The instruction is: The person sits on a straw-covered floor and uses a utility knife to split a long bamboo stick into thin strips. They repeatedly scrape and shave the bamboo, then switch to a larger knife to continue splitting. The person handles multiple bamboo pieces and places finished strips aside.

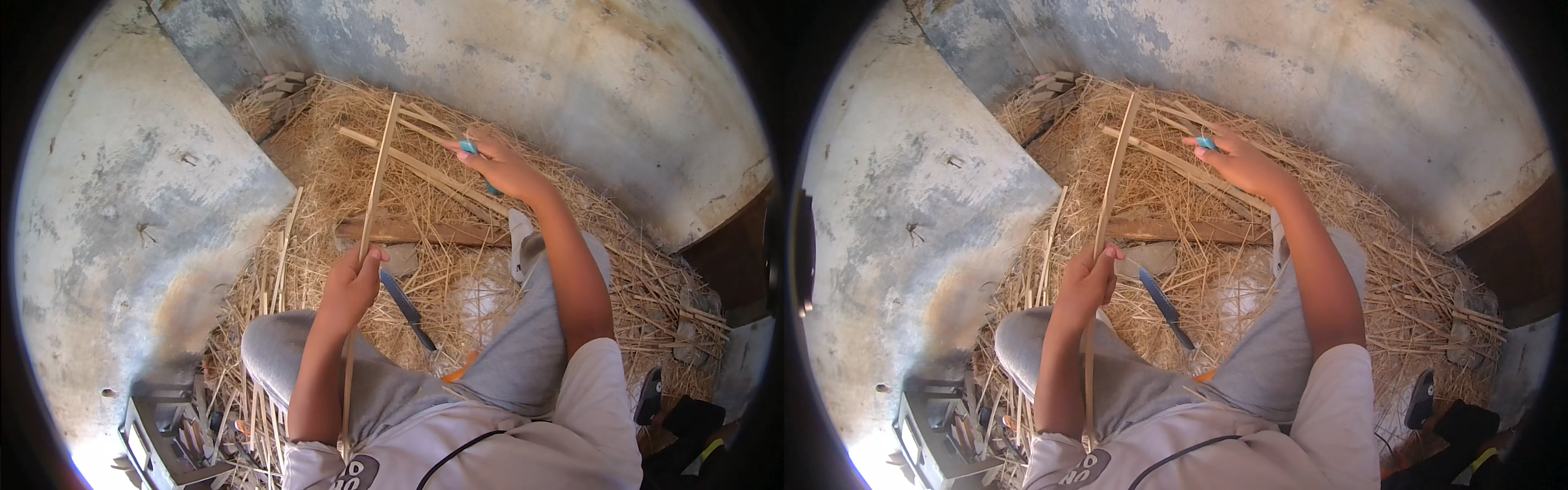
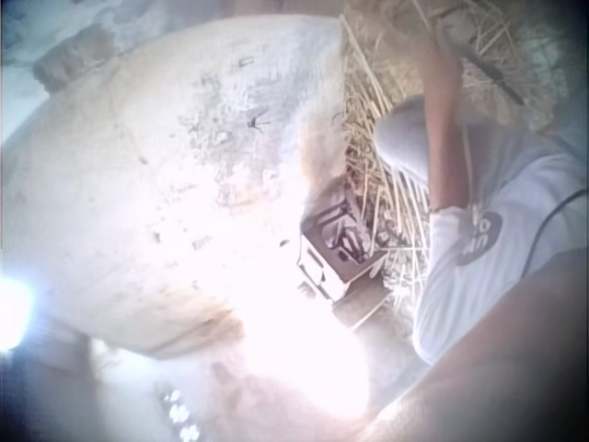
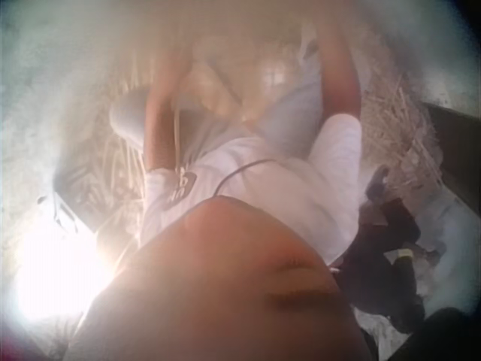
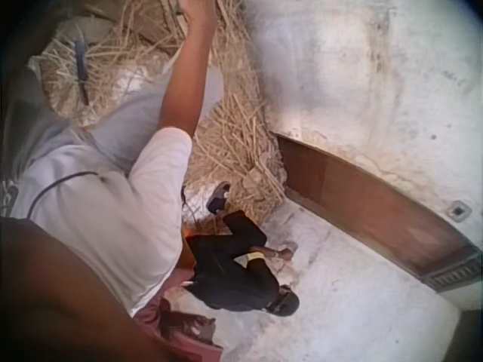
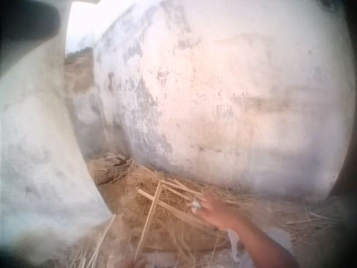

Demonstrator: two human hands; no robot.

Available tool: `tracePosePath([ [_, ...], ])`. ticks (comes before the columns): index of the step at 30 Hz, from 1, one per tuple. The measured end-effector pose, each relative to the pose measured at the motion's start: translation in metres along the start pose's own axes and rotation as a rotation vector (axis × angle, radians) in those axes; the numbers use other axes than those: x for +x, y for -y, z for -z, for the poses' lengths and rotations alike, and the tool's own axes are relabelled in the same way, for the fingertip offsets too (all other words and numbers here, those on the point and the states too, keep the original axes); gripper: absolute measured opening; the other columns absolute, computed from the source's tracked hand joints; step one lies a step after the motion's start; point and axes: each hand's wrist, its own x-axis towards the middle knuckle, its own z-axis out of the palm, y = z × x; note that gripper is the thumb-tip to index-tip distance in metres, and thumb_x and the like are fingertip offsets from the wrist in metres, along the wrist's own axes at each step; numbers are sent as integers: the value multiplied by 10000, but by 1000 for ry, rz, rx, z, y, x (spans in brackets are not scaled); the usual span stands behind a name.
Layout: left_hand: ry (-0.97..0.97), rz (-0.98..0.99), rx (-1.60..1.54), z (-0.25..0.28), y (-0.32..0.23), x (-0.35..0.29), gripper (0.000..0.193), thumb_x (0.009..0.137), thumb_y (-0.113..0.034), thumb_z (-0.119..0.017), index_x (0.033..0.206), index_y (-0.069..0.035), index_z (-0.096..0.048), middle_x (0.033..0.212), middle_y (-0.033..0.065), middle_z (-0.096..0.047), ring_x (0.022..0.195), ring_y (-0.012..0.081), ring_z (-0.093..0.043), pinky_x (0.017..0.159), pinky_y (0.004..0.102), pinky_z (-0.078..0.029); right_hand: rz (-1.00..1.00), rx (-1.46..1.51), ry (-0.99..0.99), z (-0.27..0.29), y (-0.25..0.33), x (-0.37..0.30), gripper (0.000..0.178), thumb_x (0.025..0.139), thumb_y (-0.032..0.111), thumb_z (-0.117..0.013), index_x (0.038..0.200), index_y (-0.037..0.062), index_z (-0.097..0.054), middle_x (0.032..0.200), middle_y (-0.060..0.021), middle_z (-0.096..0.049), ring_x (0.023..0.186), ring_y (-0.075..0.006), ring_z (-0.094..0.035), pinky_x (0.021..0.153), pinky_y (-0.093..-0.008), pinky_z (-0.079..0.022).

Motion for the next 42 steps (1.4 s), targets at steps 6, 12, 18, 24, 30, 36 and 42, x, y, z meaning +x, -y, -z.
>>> tracePosePath([
  [6, -2, -31, -62, -10, -5, 20, 254, 1002, -243, -621, 1113, -15, -626, 836, 21, -615, 767, 98, -580, 723, 274, -482, 185, 628, 265, 11, 49, -25, 547, 1041, 507, -417, 1474, 185, -504, 1541, -186, -420, 1459, -342, -351, 1190, -478, -265],
  [12, 99, -177, -448, -32, -20, 30, 493, 901, -205, -758, 1288, 58, -602, 1133, 117, -687, 1066, 156, -620, 971, 292, -453, 197, 952, 475, -15, 68, -21, 608, 1053, 467, -426, 1492, 46, -447, 1557, -188, -380, 1455, -296, -334, 1197, -436, -259],
  [18, 140, -144, -400, -26, -3, 42, 327, 885, -166, -766, 1140, 15, -669, 1016, 49, -706, 945, 100, -617, 865, 259, -456, 216, 768, 517, -21, 76, -11, 621, 1042, 525, -418, 1471, 82, -488, 1437, -190, -522, 1343, -289, -483, 1150, -412, -338],
  [24, 47, -118, -320, -19, -5, 40, 193, 870, -167, -781, 959, -21, -693, 861, -12, -666, 814, 75, -578, 779, 252, -437, -32, 492, 287, 17, 55, -4, 610, 1027, 529, -441, 1420, 74, -546, 1148, -149, -710, 1084, -293, -676, 1023, -426, -467],
  [30, -46, -113, -242, -7, 2, 38, 189, 869, -134, -777, 976, -18, -675, 844, -31, -633, 795, 67, -573, 754, 242, -441, -441, -350, 382, 27, 53, -16, 485, 967, 433, -578, 1300, 86, -644, 1109, -209, -700, 1031, -309, -685, 918, -492, -522],
  [36, -60, -110, -214, -7, -5, 36, 239, 866, -152, -783, 1029, -1, -697, 870, -8, -672, 807, 76, -599, 766, 248, -452, -15, -341, 145, 8, 28, -7, 522, 937, 426, -624, 1378, 149, -589, 1187, -197, -674, 1128, -298, -654, 970, -478, -499],
  [42, -99, -116, -197, -16, -11, 36, 227, 874, -160, -782, 1008, 3, -697, 848, 1, -674, 783, 79, -594, 731, 249, -468, 266, 577, 2, -1, 60, -11, 563, 932, 458, -657, 1400, 158, -563, 1303, -122, -631, 1241, -264, -585, 1043, -481, -445],
])
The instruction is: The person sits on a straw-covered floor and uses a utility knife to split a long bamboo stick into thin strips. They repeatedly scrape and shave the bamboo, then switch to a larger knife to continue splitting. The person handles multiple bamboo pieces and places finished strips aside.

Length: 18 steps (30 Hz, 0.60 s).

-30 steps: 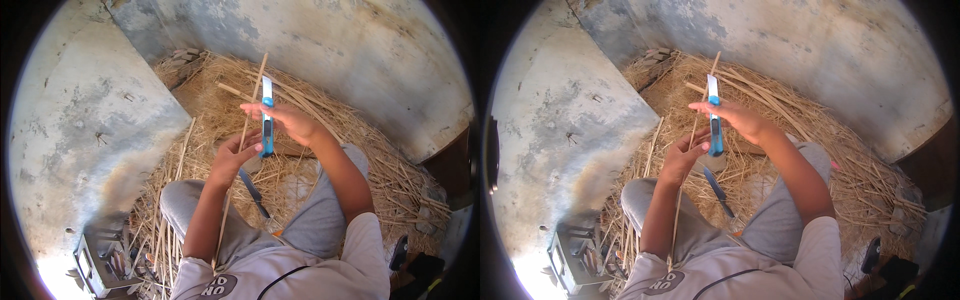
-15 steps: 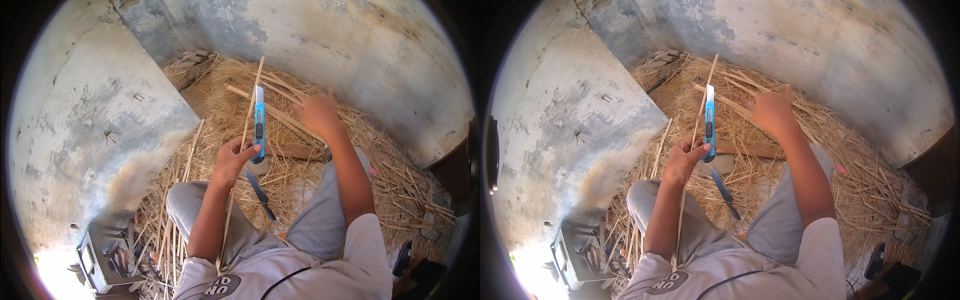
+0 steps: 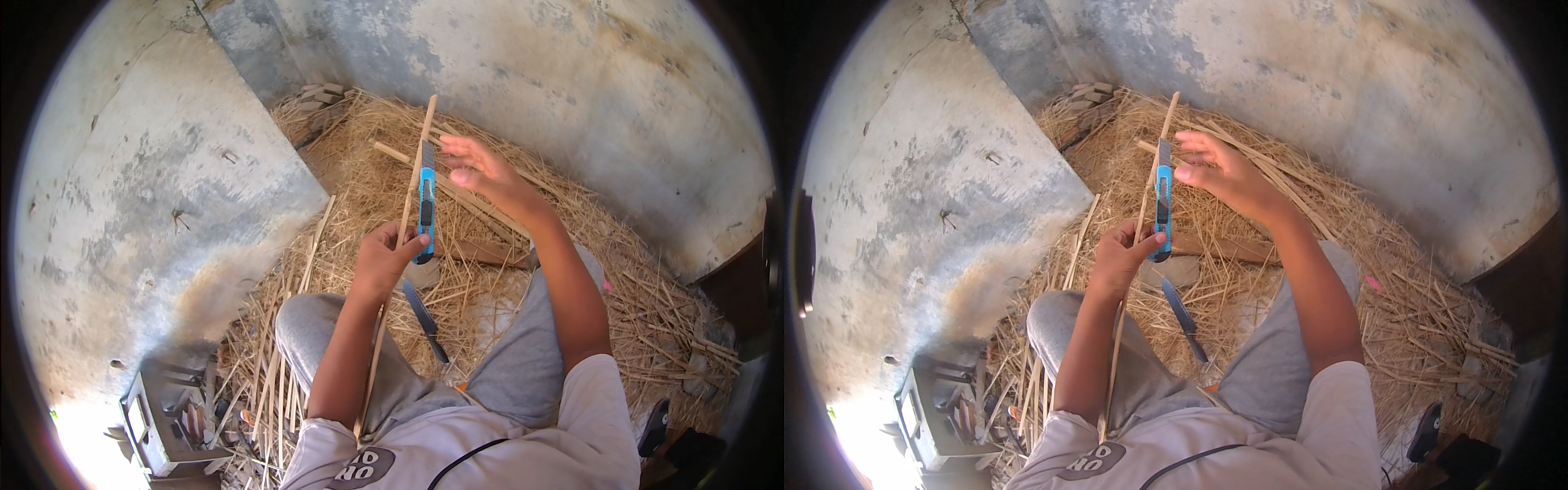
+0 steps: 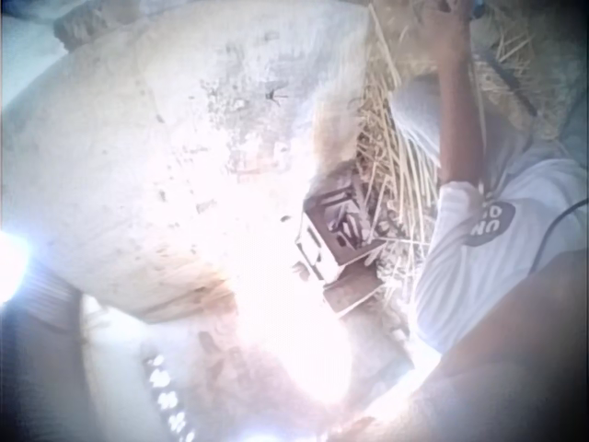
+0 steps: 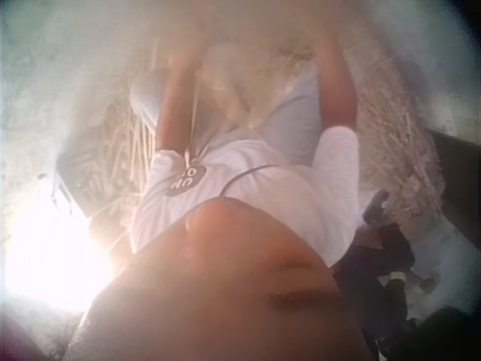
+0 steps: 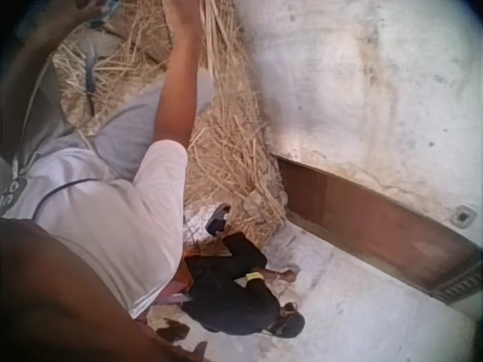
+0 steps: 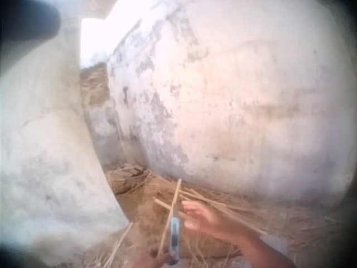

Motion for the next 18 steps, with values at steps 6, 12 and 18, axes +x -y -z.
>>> tracePosePath([
  [6, -49, -33, 126, 1, 2, -1, 250, 890, -160, -759, 1034, 33, -695, 859, 47, -703, 780, 101, -641, 724, 261, -514, -126, -184, 61, -11, -14, 13, 677, 856, 642, -665, 1166, 41, -689, 1189, -182, -673, 1171, -301, -623, 1016, -446, -461],
  [12, -34, -39, 196, 8, 4, 1, 295, 909, -227, -755, 1071, 12, -696, 893, 57, -709, 777, 105, -645, 718, 243, -505, -271, 38, 144, -51, -28, 9, 443, 946, 440, -670, 1014, 3, -692, 951, -89, -687, 919, -198, -658, 838, -342, -506],
  [18, 5, 70, 140, 10, -1, -4, 373, 1037, -419, -546, 1000, -49, -582, 698, -7, -541, 543, 81, -462, 478, 248, -369, -198, 335, -187, -42, -34, 17, 296, 1032, 317, -509, 1088, 26, -504, 763, -73, -646, 674, -149, -628, 619, -301, -510],
])
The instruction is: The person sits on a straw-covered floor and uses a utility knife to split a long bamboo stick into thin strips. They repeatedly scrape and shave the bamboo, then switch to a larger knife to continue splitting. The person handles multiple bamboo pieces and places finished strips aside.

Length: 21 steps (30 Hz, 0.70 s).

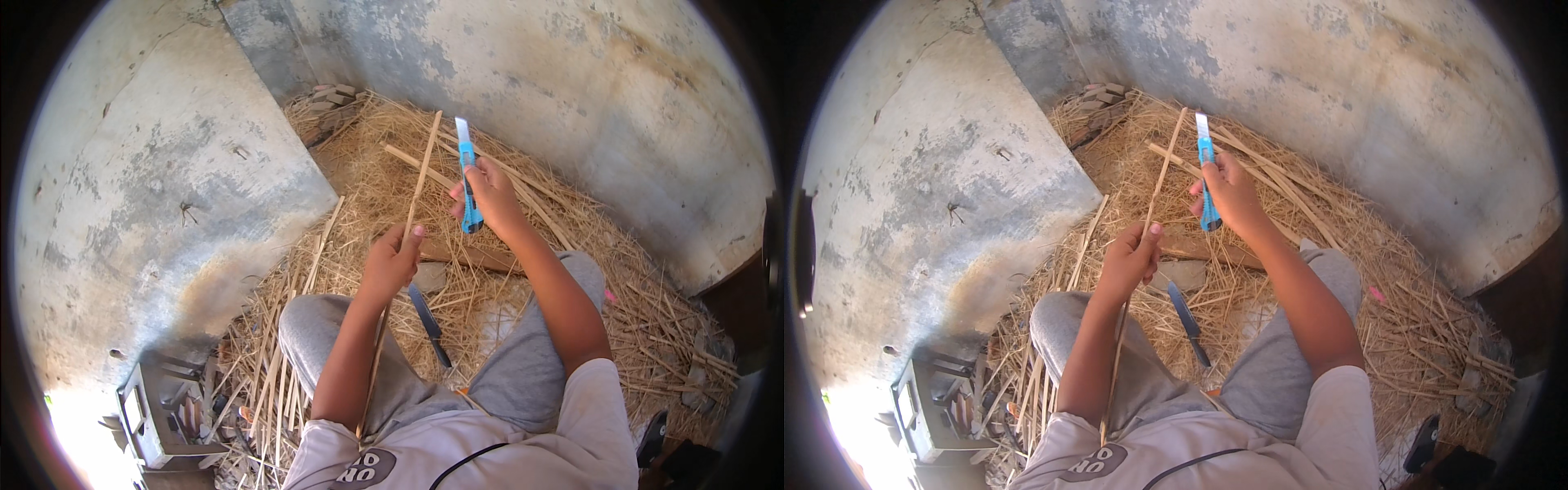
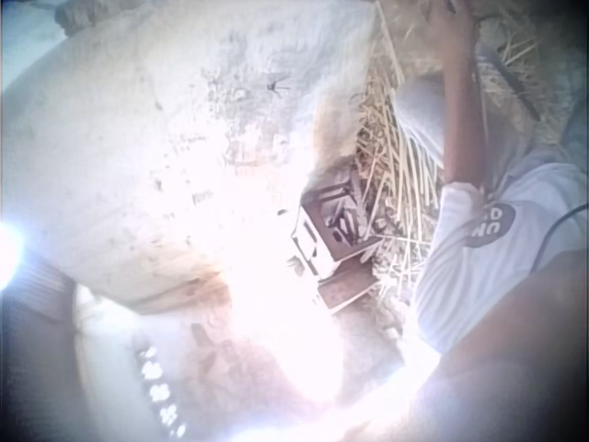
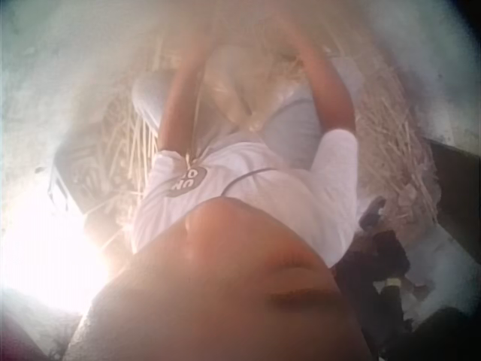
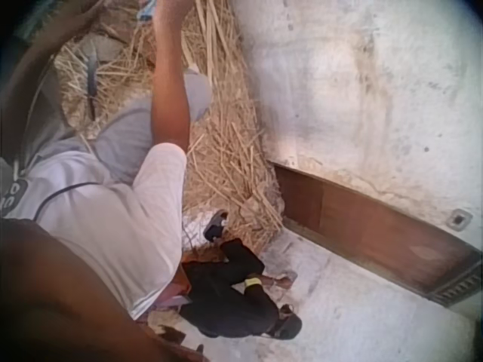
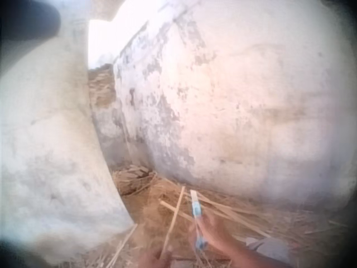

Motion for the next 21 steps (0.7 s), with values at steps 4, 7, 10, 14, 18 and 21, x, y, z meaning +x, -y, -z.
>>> tracePosePath([
  [4, 297, 200, -281, 12, -5, -4, 439, 1079, -487, -361, 1034, -76, -510, 640, -52, -334, 486, 63, -281, 429, 241, -240, 26, -419, 10, -1, 13, -5, 291, 1031, 334, -501, 1030, 43, -514, 666, -43, -579, 544, -144, -554, 518, -345, -447],
  [7, 277, 176, -318, 14, -6, -5, 463, 1085, -497, -309, 1050, -84, -515, 627, -65, -276, 480, 59, -241, 427, 234, -199, 51, -642, 62, -19, 30, -21, 353, 1022, 391, -527, 981, 40, -530, 640, -76, -562, 548, -192, -574, 524, -392, -439],
  [10, 230, 187, -333, 14, -8, -4, 443, 1083, -486, -333, 1010, -99, -536, 603, -79, -263, 477, 49, -241, 429, 232, -191, 209, -847, 100, -24, 19, -31, 434, 1028, 464, -487, 985, 36, -542, 638, -118, -567, 563, -262, -593, 549, -432, -456],
  [14, 217, 199, -259, 15, -8, -2, 450, 1084, -469, -341, 1001, -76, -545, 602, -42, -350, 477, 87, -328, 439, 260, -257, 309, -958, 98, -26, -3, -32, 499, 1052, 504, -398, 975, 32, -540, 657, -165, -597, 611, -342, -625, 579, -465, -481],
  [18, -168, -294, 371, 7, 23, 7, 470, 1083, -418, -375, 982, -19, -601, 698, 80, -575, 605, 212, -558, 587, 355, -464, 207, -994, 212, -29, 9, -34, 607, 1048, 566, -339, 964, 10, -568, 658, -193, -584, 671, -376, -622, 636, -489, -474],
  [21, -208, -227, 559, 4, 20, 5, 416, 1072, -336, -412, 979, 10, -623, 861, 225, -679, 824, 379, -662, 778, 448, -502, 146, -1100, 267, -29, 8, -33, 672, 1042, 588, -316, 981, -12, -612, 689, -212, -617, 713, -399, -645, 672, -493, -502],
])
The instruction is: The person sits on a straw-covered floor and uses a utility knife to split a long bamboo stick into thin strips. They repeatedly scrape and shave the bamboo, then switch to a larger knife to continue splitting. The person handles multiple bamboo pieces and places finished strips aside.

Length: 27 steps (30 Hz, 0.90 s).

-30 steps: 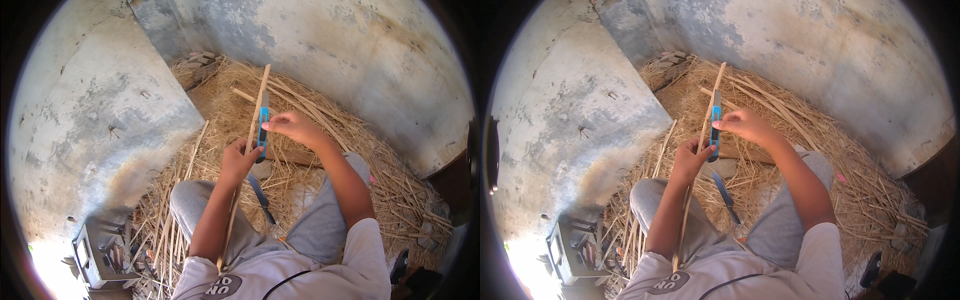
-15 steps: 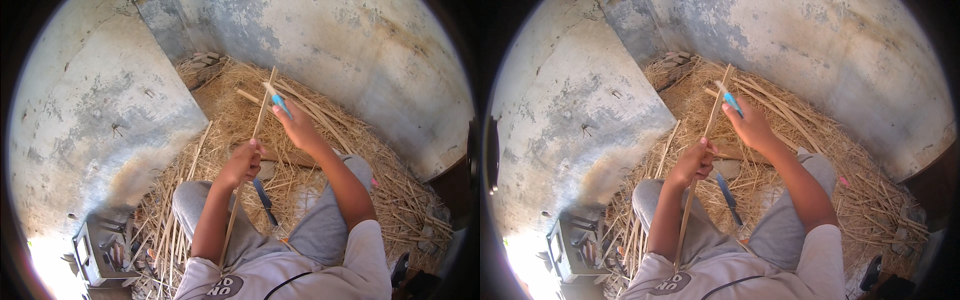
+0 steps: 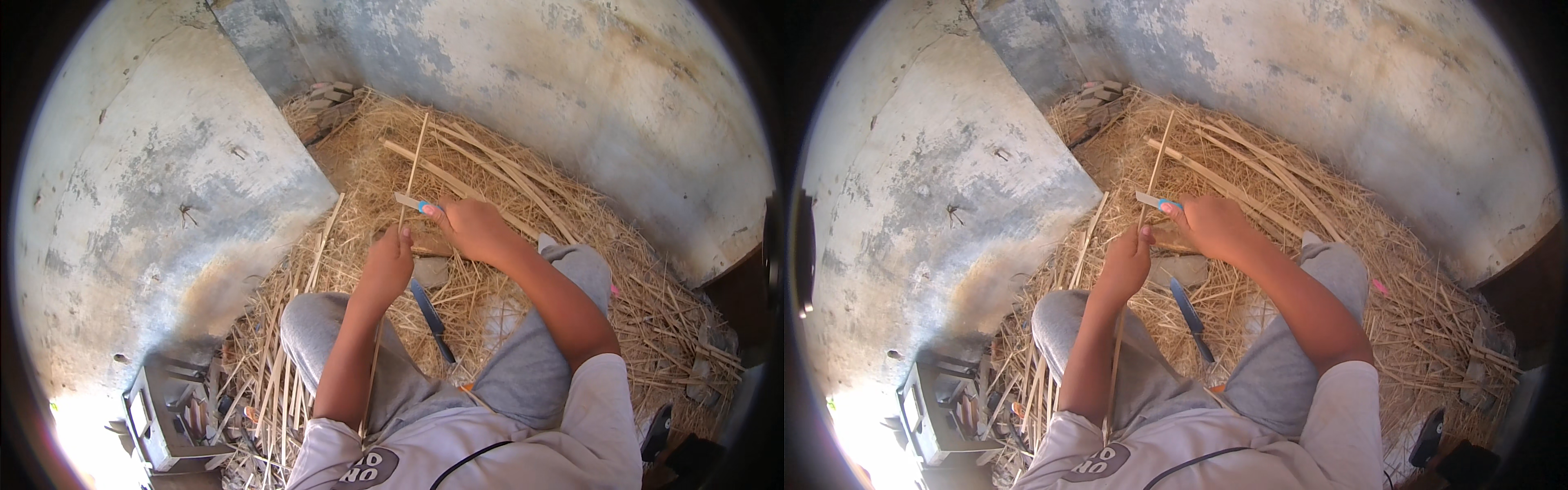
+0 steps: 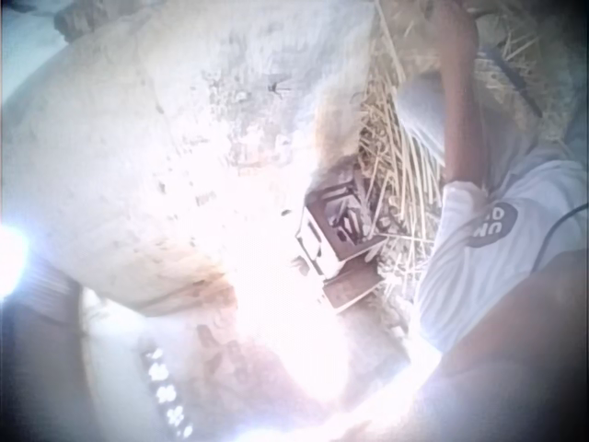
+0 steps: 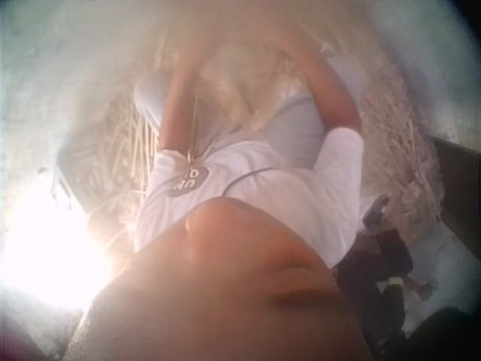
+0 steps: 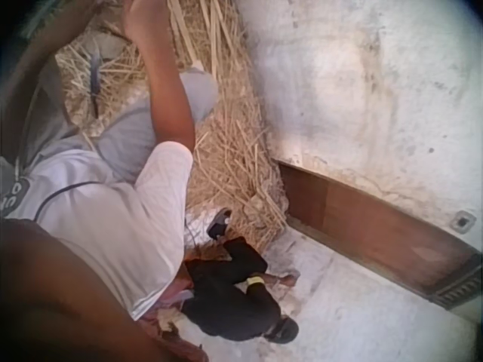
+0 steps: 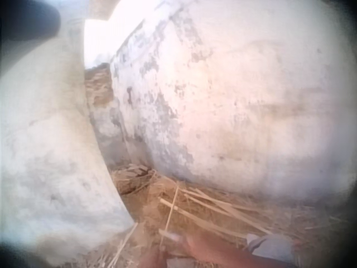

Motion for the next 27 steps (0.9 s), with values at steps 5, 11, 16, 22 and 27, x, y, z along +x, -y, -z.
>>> tracePosePath([
  [5, 11, 12, 66, -1, -1, 0, 325, 1051, -249, -437, 992, 13, -620, 880, 274, -674, 850, 460, -650, 771, 508, -496, -5, -7, 1, -6, -2, 3, 678, 1046, 573, -316, 972, -22, -632, 696, -222, -632, 705, -410, -653, 680, -504, -516],
  [11, -13, -46, 79, -2, 0, 0, 275, 1039, -218, -447, 978, 22, -566, 839, 310, -647, 812, 511, -620, 738, 560, -475, 34, -45, -123, -17, -6, 7, 632, 1051, 538, -347, 952, -19, -629, 664, -214, -627, 650, -410, -646, 623, -498, -514],
  [16, -35, -42, 98, -3, 0, -3, 251, 1037, -205, -443, 998, 18, -550, 826, 322, -642, 795, 521, -623, 712, 577, -482, 43, -80, -105, -16, -6, 10, 620, 1049, 538, -353, 920, -5, -622, 637, -185, -617, 633, -396, -647, 601, -494, -515],
  [22, 37, 67, 245, -4, -13, -11, 188, 997, -126, -447, 1093, 24, -507, 818, 314, -661, 790, 501, -662, 683, 575, -530, 50, -197, -143, -22, -29, 26, 659, 1050, 563, -318, 872, 20, -646, 604, -125, -615, 561, -314, -638, 535, -459, -508],
  [27, 192, 80, 365, -21, -18, -33, 193, 927, -46, -475, 1099, 40, -494, 789, 321, -657, 773, 493, -670, 682, 576, -538, -205, -240, -154, 0, -73, 53, 664, 1056, 561, -295, 834, 37, -637, 587, -96, -597, 528, -283, -619, 520, -445, -504],
])
